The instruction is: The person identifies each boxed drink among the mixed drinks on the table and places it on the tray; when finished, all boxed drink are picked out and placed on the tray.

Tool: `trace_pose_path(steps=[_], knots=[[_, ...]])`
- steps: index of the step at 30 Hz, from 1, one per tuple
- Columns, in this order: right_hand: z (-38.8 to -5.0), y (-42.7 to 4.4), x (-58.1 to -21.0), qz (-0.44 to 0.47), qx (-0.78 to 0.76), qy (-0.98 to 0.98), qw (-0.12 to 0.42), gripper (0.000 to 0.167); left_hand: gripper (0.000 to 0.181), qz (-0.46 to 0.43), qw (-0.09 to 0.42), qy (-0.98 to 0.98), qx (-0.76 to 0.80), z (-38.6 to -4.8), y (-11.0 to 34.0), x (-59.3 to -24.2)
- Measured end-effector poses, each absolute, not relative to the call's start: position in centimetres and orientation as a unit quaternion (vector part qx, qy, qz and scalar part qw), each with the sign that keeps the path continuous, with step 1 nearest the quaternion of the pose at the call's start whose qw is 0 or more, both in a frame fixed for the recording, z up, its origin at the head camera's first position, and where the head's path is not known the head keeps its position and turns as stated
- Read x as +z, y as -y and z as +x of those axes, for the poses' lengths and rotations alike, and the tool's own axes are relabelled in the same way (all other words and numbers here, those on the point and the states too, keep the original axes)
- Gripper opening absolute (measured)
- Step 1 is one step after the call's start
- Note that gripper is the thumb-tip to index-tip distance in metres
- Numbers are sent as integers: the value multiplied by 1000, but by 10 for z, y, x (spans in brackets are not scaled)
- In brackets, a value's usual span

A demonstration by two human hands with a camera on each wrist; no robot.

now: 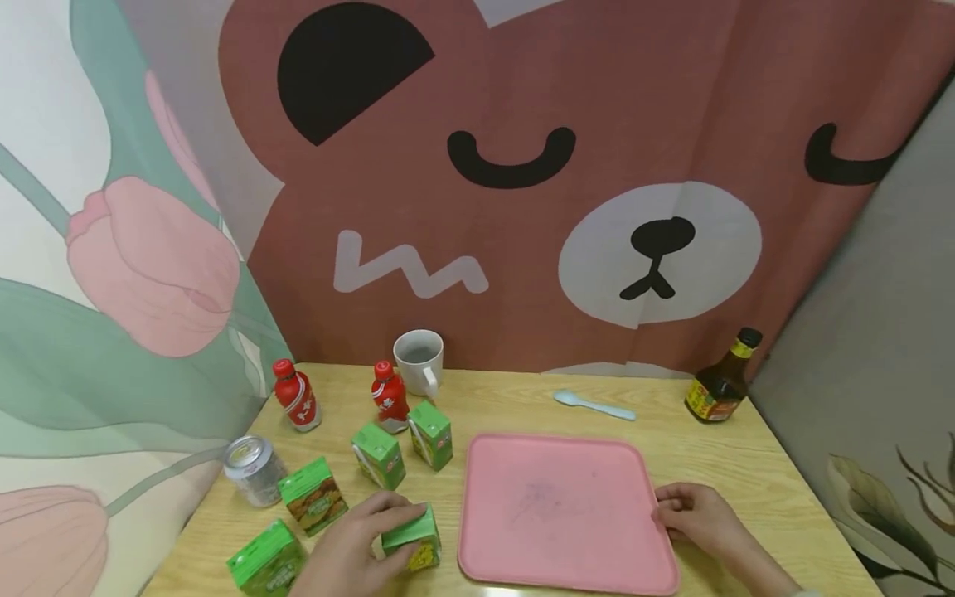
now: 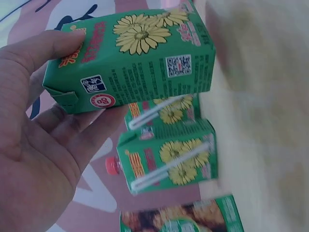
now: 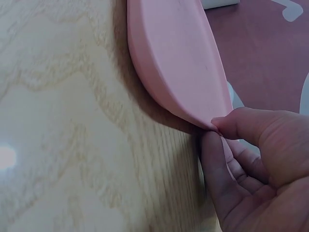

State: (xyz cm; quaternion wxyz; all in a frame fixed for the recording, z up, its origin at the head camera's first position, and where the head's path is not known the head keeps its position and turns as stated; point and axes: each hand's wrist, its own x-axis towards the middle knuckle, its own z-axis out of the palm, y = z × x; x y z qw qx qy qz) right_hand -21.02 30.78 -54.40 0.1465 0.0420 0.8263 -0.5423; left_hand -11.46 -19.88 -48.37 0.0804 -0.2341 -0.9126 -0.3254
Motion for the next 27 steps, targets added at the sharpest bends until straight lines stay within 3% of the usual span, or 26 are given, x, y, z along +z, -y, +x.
trace_pose_path(steps=[11, 22, 27], knots=[[-200, -306, -544, 53, -518, -846, 113, 32, 40, -300, 121, 876, -357, -157, 171, -467], [-186, -303, -547, 86, -500, -856, 99, 29, 36, -345, 86, 856, -376, -194, 150, -459], [-183, -308, -548, 53, -519, -846, 109, 30, 36, -347, 50, 847, -400, -213, 140, -459]])
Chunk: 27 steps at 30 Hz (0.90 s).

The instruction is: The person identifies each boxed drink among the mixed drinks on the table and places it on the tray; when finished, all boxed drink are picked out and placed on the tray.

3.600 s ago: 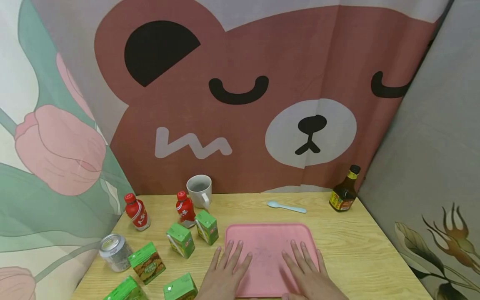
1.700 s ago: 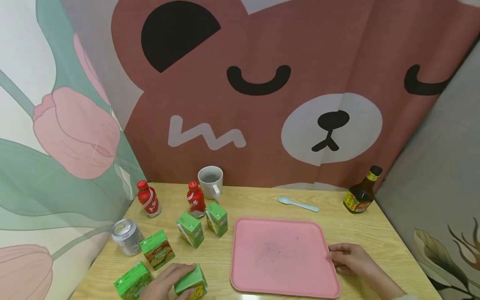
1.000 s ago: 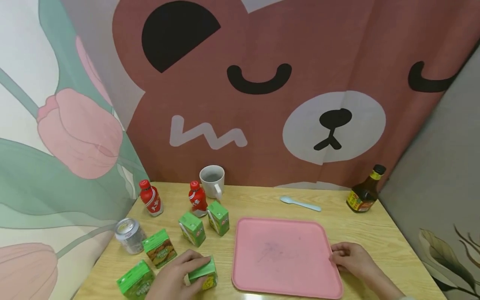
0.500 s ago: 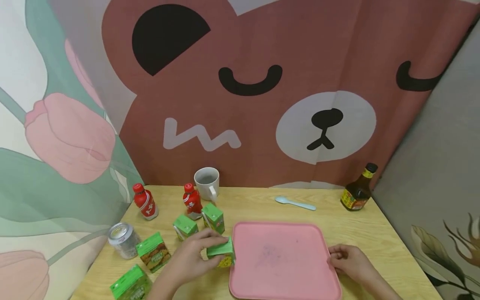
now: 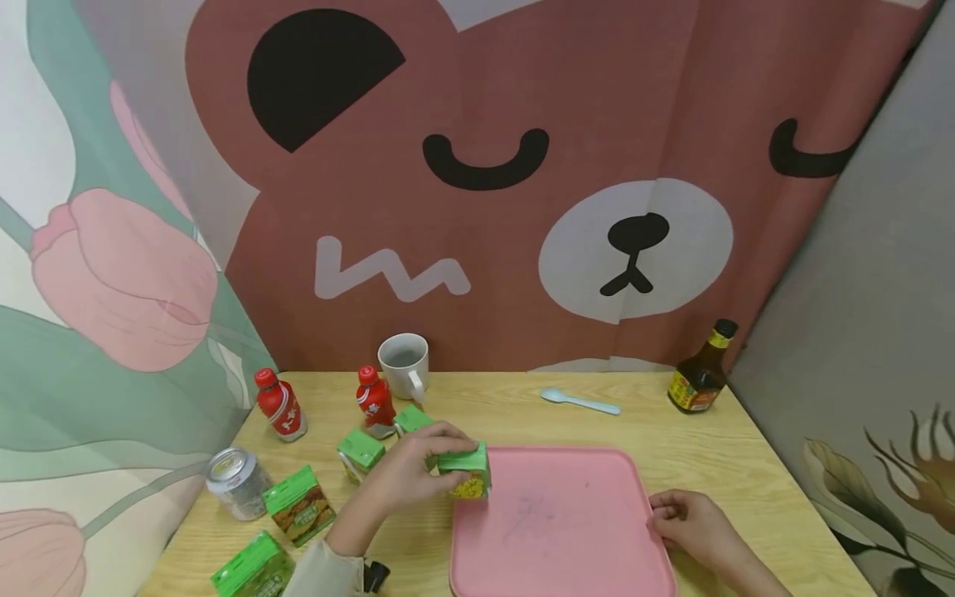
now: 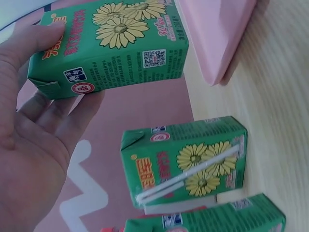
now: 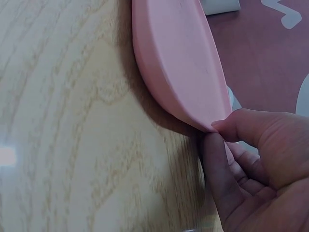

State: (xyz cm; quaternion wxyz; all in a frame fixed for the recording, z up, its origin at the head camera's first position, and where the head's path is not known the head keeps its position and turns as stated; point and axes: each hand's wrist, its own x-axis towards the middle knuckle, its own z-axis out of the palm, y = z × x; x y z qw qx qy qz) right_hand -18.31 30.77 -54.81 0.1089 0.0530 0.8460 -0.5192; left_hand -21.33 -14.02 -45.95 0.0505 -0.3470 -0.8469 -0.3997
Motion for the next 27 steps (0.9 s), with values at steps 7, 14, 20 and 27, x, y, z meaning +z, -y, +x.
trace_pose_path(steps=[7, 14, 20, 27], knots=[[-182, -308, -551, 55, -517, -847, 106, 30, 36, -338, 20, 845, -414, -235, 127, -462], [-183, -308, -548, 52, -514, -851, 100, 30, 37, -335, -15, 855, -395, -246, 119, -466], [-182, -305, -549, 56, -504, -856, 99, 28, 35, -348, -12, 858, -379, -248, 116, -472], [-181, -305, -551, 60, -511, -852, 95, 29, 36, -349, -14, 856, -381, -252, 113, -479]])
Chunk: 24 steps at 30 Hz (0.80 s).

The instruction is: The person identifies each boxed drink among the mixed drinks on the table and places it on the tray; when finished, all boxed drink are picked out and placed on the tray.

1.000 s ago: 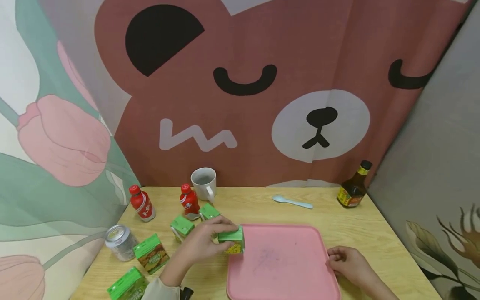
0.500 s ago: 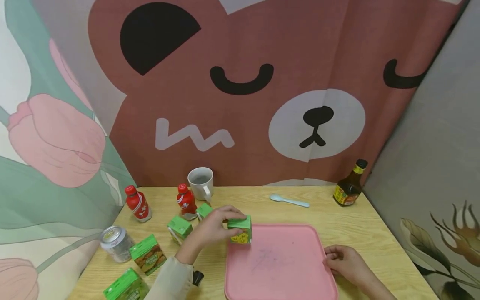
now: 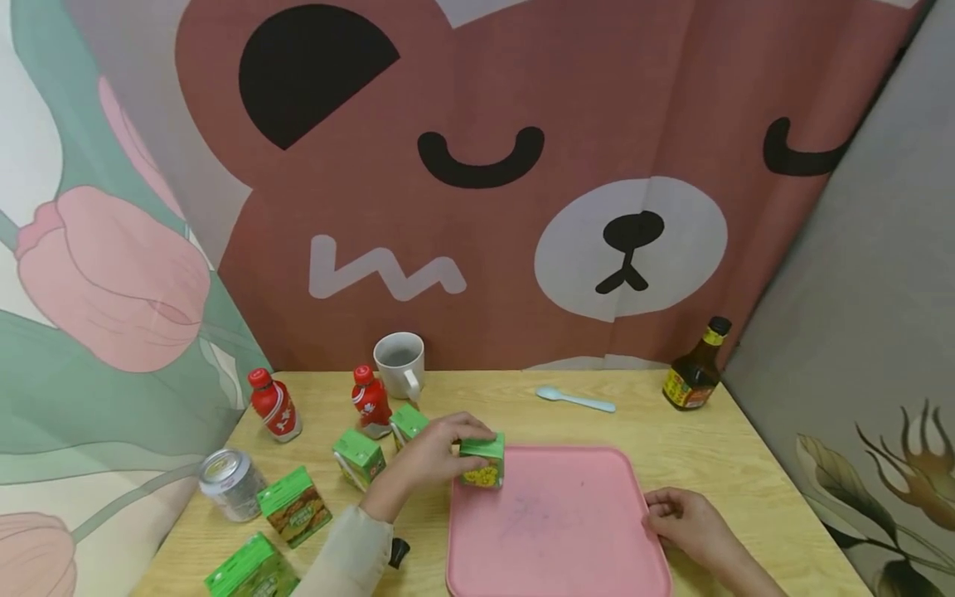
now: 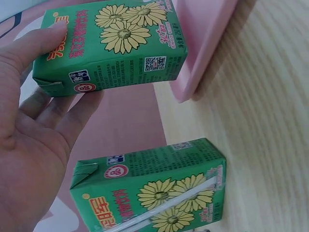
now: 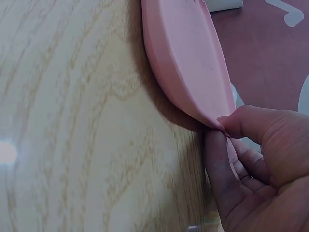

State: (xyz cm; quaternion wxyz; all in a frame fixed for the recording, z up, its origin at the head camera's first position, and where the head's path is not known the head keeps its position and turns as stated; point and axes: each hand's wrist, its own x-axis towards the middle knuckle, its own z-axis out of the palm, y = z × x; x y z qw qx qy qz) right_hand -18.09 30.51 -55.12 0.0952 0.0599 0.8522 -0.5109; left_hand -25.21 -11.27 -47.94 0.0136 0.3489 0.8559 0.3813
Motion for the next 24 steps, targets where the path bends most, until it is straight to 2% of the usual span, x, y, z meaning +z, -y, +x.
trace_pose_path(steps=[13, 24], knots=[[-179, -310, -550, 19, -546, -831, 102, 33, 37, 353, 24, -858, 371, -255, 116, -489], [-178, -307, -550, 44, -542, -833, 99, 32, 40, 345, 12, -878, 332, -248, 118, -484]])
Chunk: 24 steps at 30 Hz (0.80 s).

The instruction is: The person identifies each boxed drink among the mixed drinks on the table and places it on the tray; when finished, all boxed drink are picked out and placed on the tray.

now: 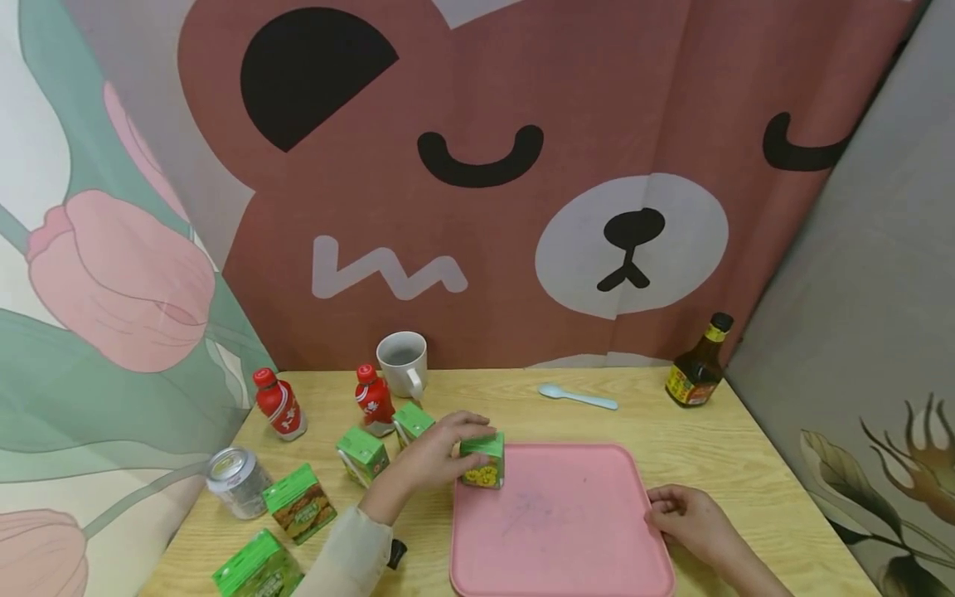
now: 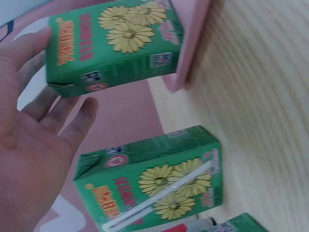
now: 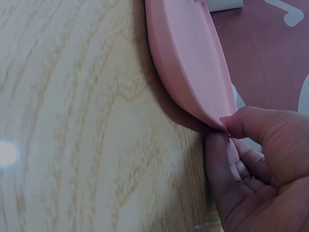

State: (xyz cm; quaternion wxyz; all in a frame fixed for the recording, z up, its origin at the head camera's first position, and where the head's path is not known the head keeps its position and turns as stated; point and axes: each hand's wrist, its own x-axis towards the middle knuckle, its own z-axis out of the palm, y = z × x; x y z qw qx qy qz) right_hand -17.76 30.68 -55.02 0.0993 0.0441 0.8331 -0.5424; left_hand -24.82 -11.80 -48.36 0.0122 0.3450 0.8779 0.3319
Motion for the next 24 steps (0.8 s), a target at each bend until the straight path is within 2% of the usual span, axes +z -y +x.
trace_pose_path(steps=[11, 16, 24], knots=[[-178, -308, -553, 46, -547, -829, 104, 32, 48, 254, -55, -920, 294, -240, 154, -456], [-177, -310, -552, 35, -551, -828, 102, 33, 53, 232, -44, -929, 284, -244, 170, -452], [-179, -309, -551, 64, -551, -822, 127, 40, 46, 229, -40, -939, 253, -249, 176, -459]])
